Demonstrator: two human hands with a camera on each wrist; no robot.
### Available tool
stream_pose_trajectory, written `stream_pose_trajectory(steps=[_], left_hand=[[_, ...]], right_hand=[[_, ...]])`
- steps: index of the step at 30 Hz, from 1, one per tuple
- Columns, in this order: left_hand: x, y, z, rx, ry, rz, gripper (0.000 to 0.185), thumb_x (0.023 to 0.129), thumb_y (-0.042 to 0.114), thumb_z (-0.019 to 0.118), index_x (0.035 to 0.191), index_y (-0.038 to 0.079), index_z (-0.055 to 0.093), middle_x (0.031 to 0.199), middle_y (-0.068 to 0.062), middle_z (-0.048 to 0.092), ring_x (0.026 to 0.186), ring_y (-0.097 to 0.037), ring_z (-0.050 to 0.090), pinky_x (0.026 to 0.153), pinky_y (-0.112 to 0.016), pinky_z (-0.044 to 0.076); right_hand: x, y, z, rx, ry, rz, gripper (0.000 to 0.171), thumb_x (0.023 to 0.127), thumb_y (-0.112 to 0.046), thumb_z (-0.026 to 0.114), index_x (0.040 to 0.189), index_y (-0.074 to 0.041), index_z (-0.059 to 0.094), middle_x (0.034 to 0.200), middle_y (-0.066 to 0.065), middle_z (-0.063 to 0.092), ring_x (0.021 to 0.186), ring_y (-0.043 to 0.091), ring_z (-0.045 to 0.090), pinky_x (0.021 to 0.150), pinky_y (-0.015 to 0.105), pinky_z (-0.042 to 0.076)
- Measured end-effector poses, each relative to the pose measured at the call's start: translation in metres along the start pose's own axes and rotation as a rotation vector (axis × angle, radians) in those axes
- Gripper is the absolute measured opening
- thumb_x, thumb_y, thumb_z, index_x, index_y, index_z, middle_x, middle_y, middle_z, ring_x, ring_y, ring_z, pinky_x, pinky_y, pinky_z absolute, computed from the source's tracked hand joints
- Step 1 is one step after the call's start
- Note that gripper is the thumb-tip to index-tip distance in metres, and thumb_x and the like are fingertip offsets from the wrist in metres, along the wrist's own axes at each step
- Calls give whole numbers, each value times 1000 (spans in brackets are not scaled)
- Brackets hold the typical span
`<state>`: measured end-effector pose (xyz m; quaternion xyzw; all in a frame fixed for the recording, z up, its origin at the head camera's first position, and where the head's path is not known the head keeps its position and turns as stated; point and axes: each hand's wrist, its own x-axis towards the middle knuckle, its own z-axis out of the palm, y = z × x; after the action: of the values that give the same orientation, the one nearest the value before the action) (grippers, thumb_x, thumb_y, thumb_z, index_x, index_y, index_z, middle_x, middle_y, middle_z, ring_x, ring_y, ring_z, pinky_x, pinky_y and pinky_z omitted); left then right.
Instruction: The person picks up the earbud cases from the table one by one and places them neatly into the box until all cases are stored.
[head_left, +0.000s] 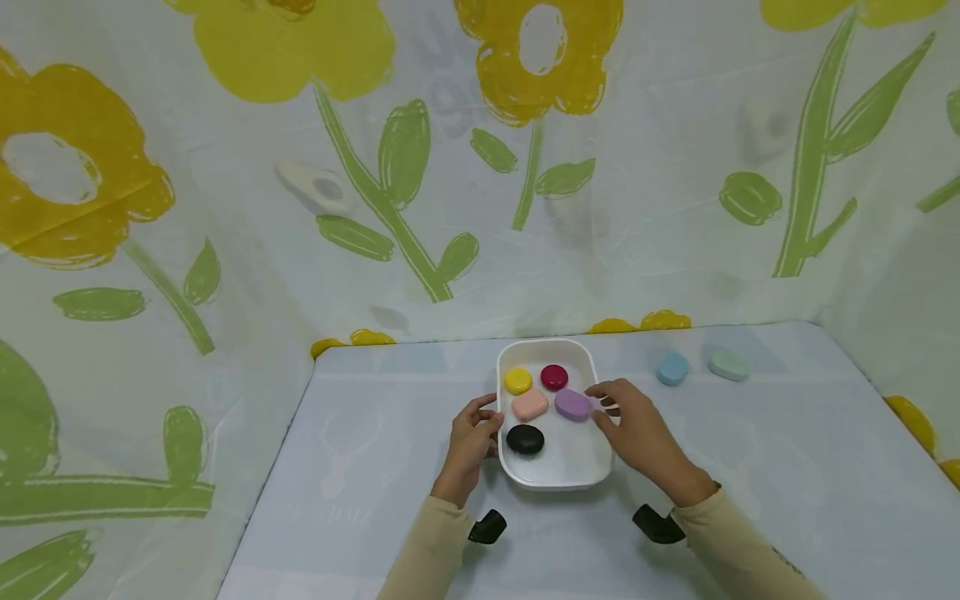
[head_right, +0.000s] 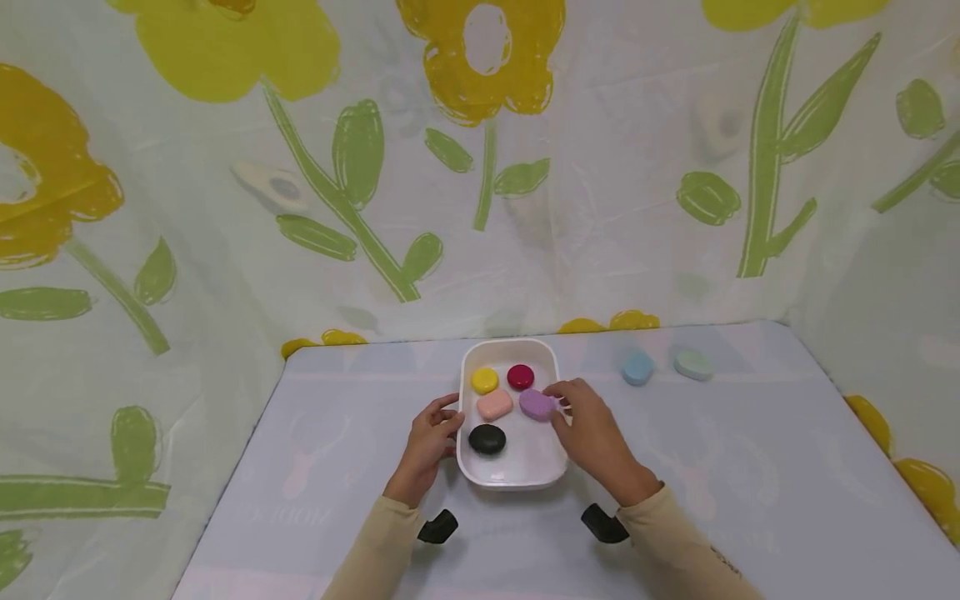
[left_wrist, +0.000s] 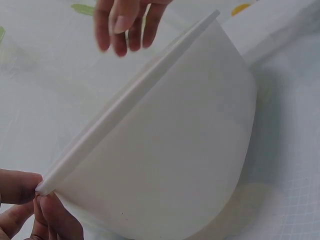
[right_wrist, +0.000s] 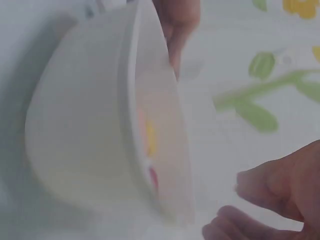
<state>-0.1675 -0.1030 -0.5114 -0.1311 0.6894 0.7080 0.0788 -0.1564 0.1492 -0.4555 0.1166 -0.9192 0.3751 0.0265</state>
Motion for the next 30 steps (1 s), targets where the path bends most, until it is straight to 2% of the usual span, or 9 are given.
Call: stream_pose_trajectory(steps=[7, 15, 17, 24, 30], left_hand=[[1, -1, -1, -9, -7, 5, 45, 106, 11, 65, 149, 4, 57, 107, -6, 59, 69, -14, 54, 51, -23, 49], [-1, 1, 0, -17, -5, 8, 44, 105, 11, 66, 148, 5, 58, 107, -6, 60, 69, -13, 53, 52, -23, 49], [-1, 1, 0, -17, -3, 6, 44, 105, 11, 66, 148, 5, 58, 107, -6, 60, 70, -13, 53, 52, -23, 50], [-1, -1, 1, -16, -3, 14, 44, 106, 10, 64, 148, 3, 57, 106, -5, 59, 69, -14, 53, 52, -23, 49], [0, -2, 2, -5, 4, 15, 44, 106, 10, 64, 149, 3, 56, 107, -5, 59, 70, -14, 53, 52, -23, 50]], right_hand=[[-3, 57, -34, -5, 126, 2, 31, 99, 6, 67, 129, 11, 63, 126, 32, 62, 112, 47, 63, 95, 60, 57], [6, 110, -44, -39, 190, 122, 44, 100, 0, 67, 139, 15, 55, 133, 40, 48, 116, 55, 55, 94, 65, 54], [11, 118, -44, -53, 191, 141, 48, 99, -1, 67, 140, 17, 51, 134, 42, 45, 115, 57, 53, 93, 67, 52], [26, 130, -44, -100, 175, 168, 58, 94, -1, 71, 141, 22, 46, 139, 48, 39, 131, 64, 40, 107, 75, 38], [37, 135, -44, -117, 146, 188, 62, 94, -4, 72, 143, 23, 44, 140, 51, 38, 129, 66, 41, 106, 74, 40]])
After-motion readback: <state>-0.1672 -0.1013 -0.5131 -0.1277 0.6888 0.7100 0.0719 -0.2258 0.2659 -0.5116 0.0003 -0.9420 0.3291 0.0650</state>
